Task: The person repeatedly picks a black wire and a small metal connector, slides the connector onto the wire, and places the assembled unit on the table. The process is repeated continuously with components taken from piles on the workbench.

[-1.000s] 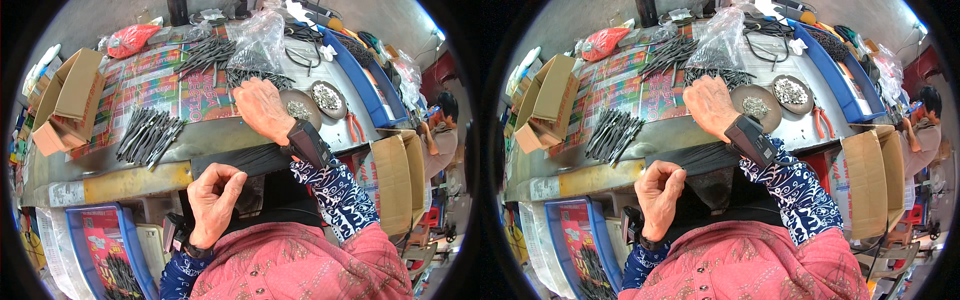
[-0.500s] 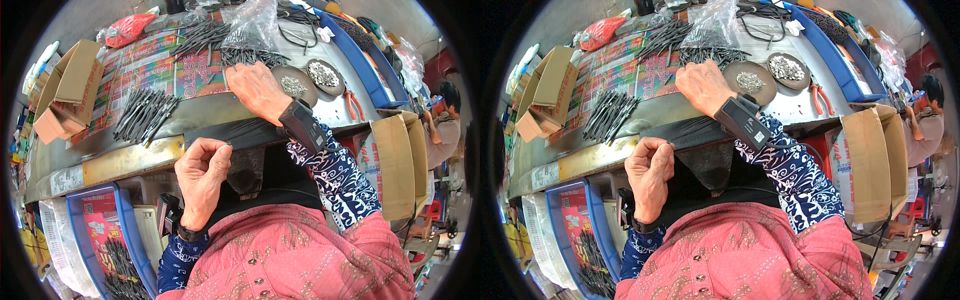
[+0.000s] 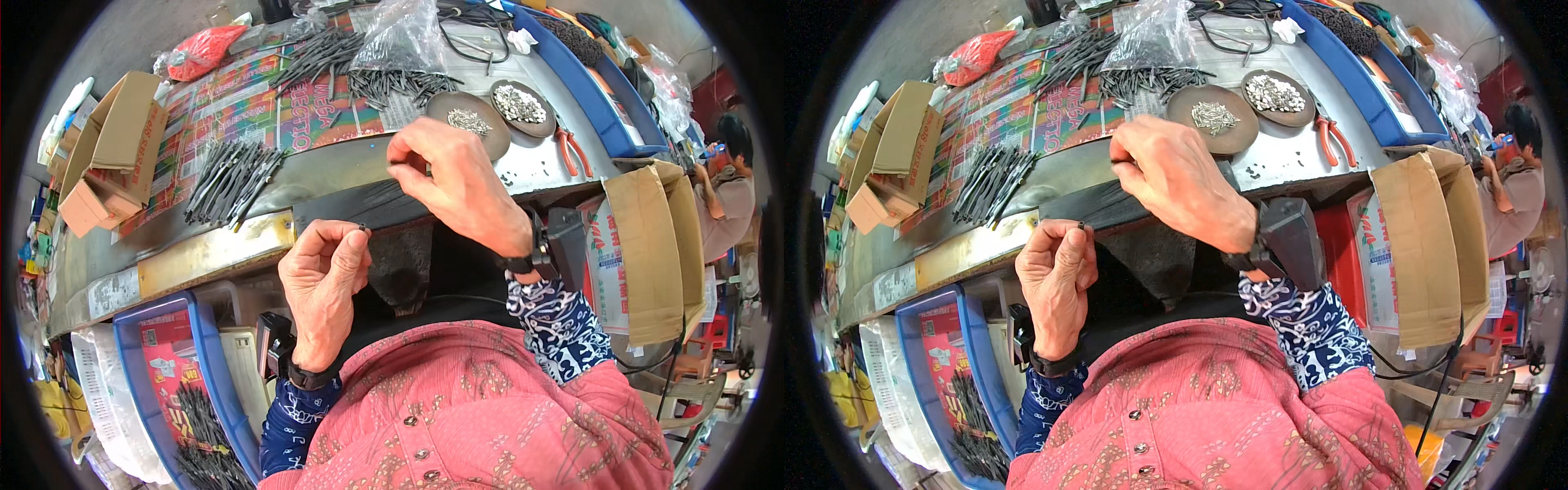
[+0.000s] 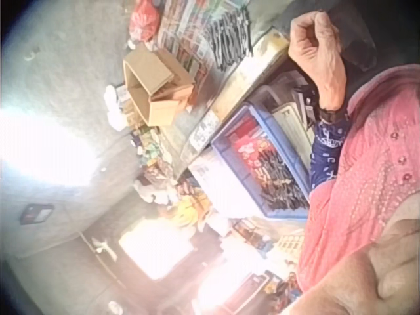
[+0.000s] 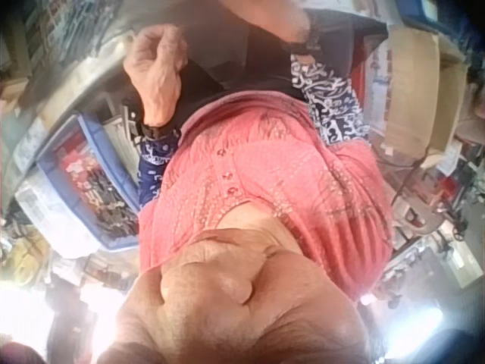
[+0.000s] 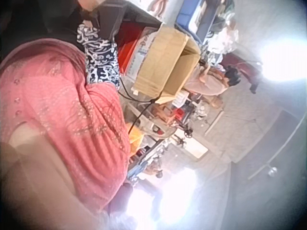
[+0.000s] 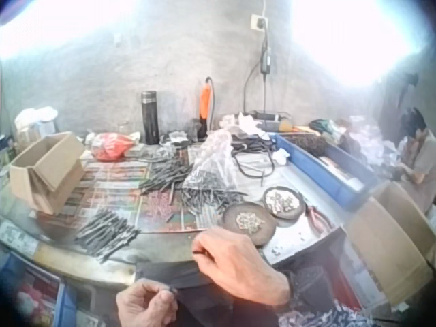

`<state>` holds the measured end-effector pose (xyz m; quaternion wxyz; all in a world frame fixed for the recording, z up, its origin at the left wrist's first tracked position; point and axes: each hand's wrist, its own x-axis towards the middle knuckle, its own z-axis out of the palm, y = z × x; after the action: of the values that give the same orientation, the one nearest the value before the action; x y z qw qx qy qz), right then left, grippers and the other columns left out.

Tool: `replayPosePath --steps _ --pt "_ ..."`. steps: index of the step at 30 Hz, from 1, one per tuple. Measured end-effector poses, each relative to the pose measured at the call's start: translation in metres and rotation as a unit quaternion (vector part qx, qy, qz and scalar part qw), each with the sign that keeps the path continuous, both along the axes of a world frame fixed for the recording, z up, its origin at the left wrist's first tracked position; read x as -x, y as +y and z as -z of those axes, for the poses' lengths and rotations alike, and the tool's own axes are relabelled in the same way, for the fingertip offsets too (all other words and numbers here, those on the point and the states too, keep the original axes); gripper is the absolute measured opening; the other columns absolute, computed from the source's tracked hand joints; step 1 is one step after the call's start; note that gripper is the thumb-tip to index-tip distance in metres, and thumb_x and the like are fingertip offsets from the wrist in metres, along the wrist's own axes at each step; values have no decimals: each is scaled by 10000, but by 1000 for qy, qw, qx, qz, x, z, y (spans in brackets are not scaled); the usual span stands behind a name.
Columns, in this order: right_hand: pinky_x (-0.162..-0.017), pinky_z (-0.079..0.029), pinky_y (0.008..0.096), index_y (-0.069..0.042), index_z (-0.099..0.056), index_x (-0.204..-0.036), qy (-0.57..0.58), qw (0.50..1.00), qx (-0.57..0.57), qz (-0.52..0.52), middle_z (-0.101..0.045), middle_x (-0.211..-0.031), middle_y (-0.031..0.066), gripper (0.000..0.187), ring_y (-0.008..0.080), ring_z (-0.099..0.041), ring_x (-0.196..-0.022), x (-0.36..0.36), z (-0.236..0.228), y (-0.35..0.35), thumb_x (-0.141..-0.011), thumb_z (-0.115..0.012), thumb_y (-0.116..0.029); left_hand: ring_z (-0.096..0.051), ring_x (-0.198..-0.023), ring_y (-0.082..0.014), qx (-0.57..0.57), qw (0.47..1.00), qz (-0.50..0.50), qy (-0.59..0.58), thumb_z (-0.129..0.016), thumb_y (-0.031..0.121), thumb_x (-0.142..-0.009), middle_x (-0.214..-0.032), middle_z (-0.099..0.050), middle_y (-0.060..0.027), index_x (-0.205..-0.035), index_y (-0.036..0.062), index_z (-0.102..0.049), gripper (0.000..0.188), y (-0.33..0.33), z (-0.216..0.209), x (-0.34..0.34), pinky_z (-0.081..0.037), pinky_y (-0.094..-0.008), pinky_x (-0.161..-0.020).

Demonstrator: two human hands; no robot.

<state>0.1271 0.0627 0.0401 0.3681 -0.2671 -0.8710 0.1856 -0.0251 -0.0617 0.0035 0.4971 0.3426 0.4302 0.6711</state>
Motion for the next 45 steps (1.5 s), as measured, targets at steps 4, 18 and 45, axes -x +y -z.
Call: replayPosePath --steps 4,18,45 --pt "-607 -458 260 19 -606 -918 47 993 106 -17 -618 -814 67 124 116 -563 -673 -13 -2 -24 -820 -672 -18 -424 -519 -19 6 999 -4 32 -676 141 -913 -638 -534 44 -850 46 -593 142 -2 -1 -3 -326 -176 -470" --pt "-604 -492 201 26 -601 -929 222 918 322 -67 -618 -827 34 126 69 -586 -678 -31 -1 -54 -845 -694 21 -425 -523 -23 -6 999 30 27 -664 139 -922 -659 -547 31 -894 27 -606 129 -5 -7 -25 -316 -178 -470" --pt "-536 -490 206 10 -569 -887 350 853 381 -63 -629 -763 55 117 75 -582 -618 -18 5 -62 -879 -680 -25 -445 -543 -29 -12 999 45 28 -667 150 -925 -684 -570 12 -931 10 -621 148 -9 -9 -35 -330 -178 -474"
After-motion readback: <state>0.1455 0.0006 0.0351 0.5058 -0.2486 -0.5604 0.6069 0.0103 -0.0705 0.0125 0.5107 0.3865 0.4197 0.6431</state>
